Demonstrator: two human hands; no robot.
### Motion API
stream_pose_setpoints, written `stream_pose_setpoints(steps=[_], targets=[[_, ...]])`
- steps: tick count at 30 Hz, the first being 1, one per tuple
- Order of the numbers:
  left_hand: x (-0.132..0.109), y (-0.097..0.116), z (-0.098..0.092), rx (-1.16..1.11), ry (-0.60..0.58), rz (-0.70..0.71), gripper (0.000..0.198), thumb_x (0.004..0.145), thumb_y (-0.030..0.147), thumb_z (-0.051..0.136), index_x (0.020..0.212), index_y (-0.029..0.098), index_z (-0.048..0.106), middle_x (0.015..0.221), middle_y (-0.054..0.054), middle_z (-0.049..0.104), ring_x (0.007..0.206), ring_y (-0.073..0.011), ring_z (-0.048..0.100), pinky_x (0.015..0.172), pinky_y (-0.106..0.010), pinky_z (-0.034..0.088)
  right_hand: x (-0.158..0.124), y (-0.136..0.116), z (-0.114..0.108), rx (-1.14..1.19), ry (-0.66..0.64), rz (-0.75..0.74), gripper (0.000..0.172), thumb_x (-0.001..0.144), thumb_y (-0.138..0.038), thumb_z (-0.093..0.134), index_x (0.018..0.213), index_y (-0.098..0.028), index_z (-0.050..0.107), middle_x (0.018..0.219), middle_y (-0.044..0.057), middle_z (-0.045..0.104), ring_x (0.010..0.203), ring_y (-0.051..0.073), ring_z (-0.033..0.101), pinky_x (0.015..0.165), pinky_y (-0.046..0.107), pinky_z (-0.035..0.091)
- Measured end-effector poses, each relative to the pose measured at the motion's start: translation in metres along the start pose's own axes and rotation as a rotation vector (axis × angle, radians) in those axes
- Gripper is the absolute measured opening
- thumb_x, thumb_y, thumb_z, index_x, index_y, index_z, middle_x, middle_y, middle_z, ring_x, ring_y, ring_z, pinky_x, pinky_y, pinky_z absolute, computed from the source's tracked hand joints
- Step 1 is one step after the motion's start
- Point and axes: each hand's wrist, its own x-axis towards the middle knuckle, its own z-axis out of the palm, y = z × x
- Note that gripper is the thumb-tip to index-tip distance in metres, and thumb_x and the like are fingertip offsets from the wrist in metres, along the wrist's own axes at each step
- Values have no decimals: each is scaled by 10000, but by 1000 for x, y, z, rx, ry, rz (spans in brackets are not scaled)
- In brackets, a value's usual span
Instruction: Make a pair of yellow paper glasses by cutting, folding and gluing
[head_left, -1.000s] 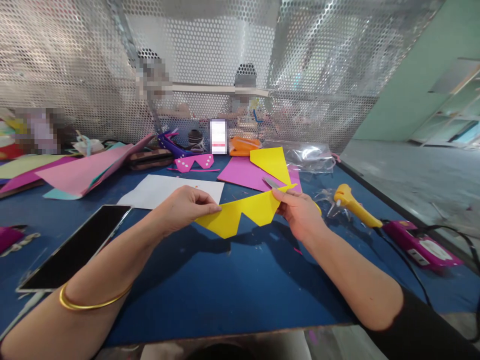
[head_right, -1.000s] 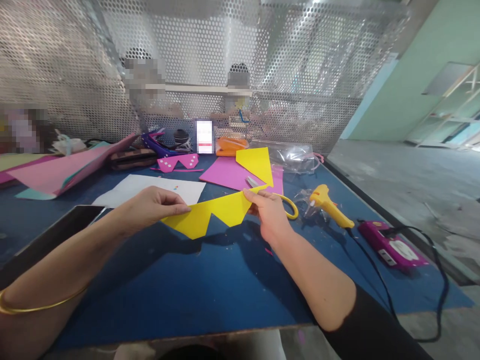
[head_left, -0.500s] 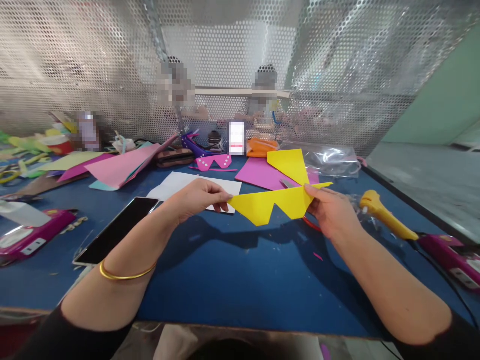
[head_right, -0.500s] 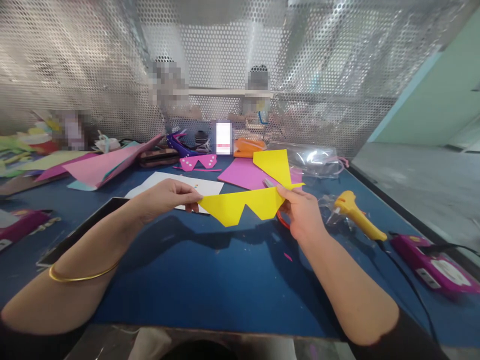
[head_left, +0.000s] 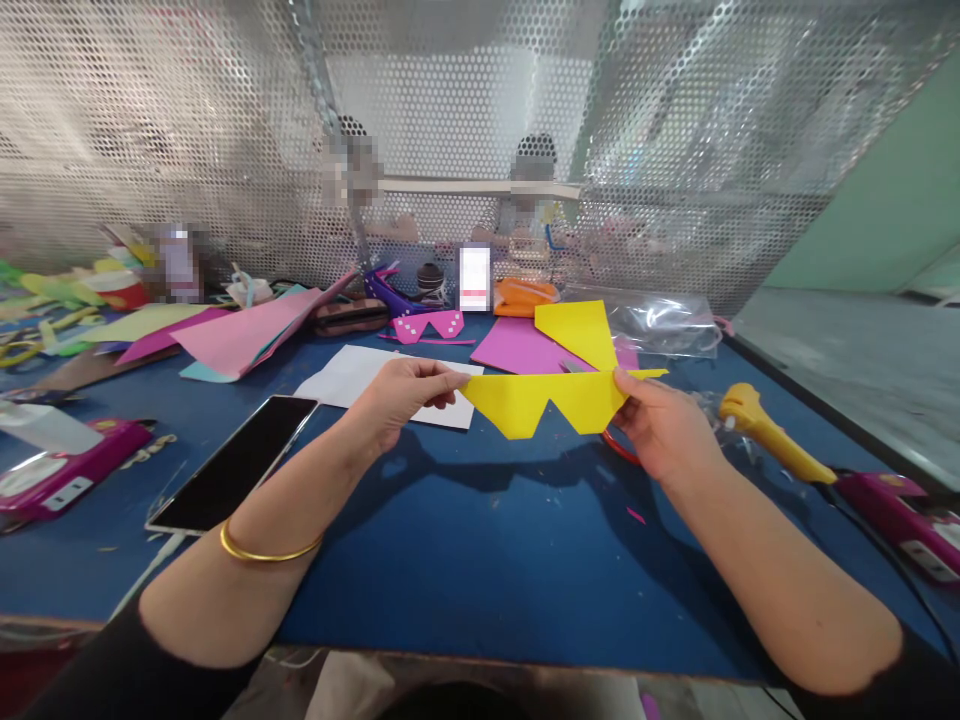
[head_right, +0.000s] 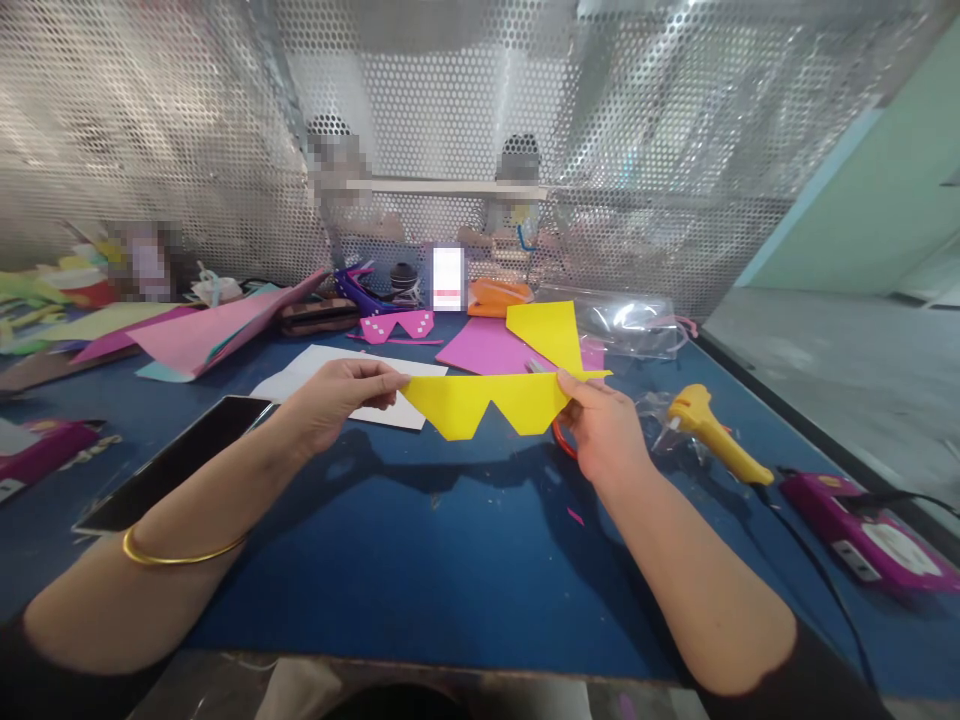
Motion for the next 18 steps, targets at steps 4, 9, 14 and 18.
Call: stream_pose_setpoints(steps=[4,9,14,18], targets=[[0,-6,8,-215,64,-50,351,589,450,842,729,171,683,659,5,612,609,-102,512,602,-244,430,-3,0,4,43,12,-4,225,572,-208,894,687,-207,702,811,35,784,726,201,723,501,256,551],[-1,-10,14,-410,79,-147,353,574,365,874,791,160,685,743,-11,654,624,-93,543,579,-226,438,-6,1,8,78,21,-19,278,527,-221,922,667,-203,682,734,22,760,672,197,715,475,257,546],[0,-12,18,-514,95,-201,239,676,259,836,840,156,698,866,-37,717,677,-95,619,581,-195,487,-6,4,9,100,-1,-13,293,535,-234,923,689,-185,679,769,21,763,671,167,715,524,231,563],[-1,-11,23,-560,92,-201,136,805,213,750,908,131,713,989,-98,751,800,-149,695,704,-238,578,-5,9,7,92,-27,29,285,569,-259,907,750,-179,701,808,25,770,681,157,715,494,217,533]])
